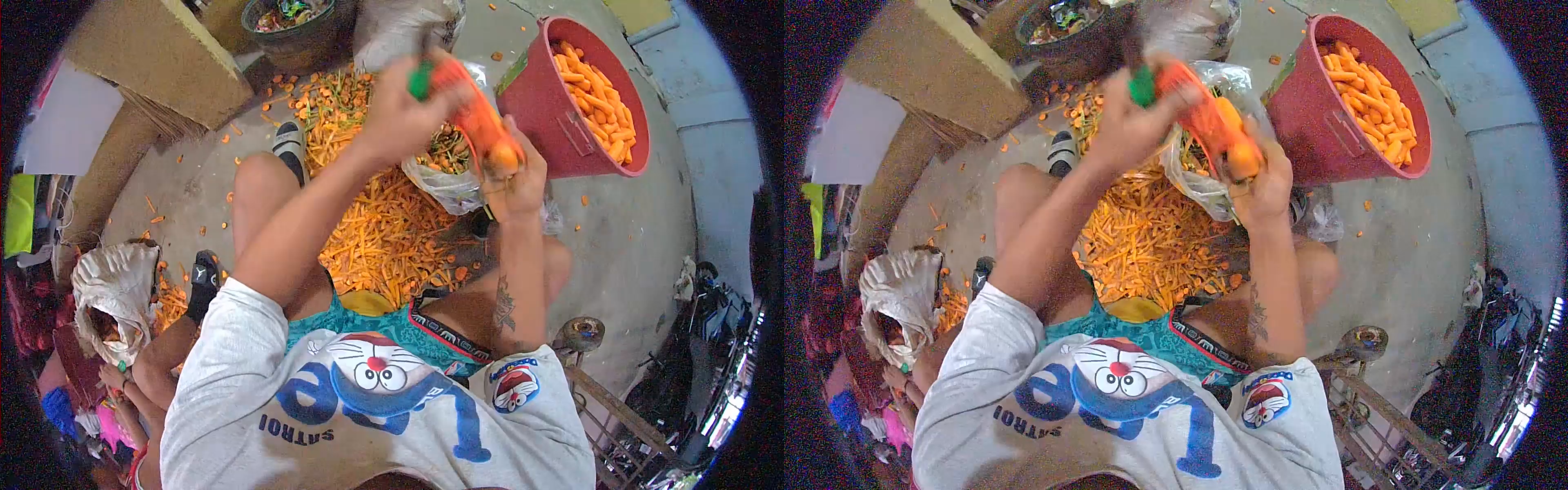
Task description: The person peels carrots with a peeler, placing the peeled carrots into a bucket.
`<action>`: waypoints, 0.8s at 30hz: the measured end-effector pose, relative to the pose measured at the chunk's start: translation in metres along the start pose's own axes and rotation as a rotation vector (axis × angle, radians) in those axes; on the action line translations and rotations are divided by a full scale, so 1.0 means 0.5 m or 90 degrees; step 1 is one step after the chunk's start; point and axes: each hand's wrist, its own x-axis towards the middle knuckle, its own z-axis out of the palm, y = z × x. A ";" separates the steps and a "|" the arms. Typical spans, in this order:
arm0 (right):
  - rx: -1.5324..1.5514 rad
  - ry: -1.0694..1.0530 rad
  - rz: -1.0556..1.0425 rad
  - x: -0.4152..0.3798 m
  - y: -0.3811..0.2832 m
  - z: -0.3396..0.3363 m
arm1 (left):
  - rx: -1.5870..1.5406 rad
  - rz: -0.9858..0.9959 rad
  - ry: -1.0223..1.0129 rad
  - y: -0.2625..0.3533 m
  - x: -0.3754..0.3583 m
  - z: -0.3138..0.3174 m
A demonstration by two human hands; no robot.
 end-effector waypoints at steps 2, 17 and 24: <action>-0.031 -0.091 -0.015 -0.003 -0.004 -0.019 | -0.029 0.107 -0.054 -0.003 0.008 0.004; -0.102 -0.186 -0.046 -0.002 -0.005 -0.029 | -0.084 -0.088 0.139 -0.042 0.060 -0.063; -0.060 -0.100 -0.050 -0.006 0.000 -0.029 | -0.015 0.003 -0.003 0.002 0.016 -0.014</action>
